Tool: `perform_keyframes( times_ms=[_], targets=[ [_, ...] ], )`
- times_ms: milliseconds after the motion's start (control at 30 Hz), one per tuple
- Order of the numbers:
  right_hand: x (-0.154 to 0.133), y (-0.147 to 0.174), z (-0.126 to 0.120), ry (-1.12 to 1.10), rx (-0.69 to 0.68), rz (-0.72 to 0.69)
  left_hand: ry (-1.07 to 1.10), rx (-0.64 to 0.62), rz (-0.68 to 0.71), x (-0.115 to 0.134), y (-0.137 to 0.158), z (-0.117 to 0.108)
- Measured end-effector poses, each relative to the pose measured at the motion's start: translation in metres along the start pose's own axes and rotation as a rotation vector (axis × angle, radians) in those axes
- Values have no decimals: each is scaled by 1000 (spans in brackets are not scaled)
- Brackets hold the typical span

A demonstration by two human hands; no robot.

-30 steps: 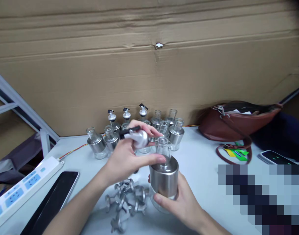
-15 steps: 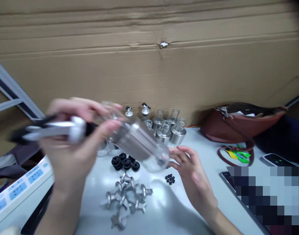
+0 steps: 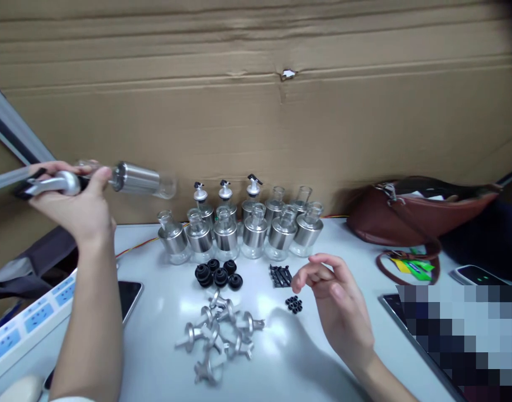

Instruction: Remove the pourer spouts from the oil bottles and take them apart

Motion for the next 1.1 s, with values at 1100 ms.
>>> perform_keyframes(
  times_ms=[1100],
  targets=[
    [16,2,8,79,-173,190,-242,-537,-293,-87,24,31]
  ],
)
Point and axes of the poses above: each hand's wrist, its own y-axis away from the middle knuckle, its own z-axis out of the palm, x = y × z, the point moved 5 cm from there along -y, towards the middle knuckle
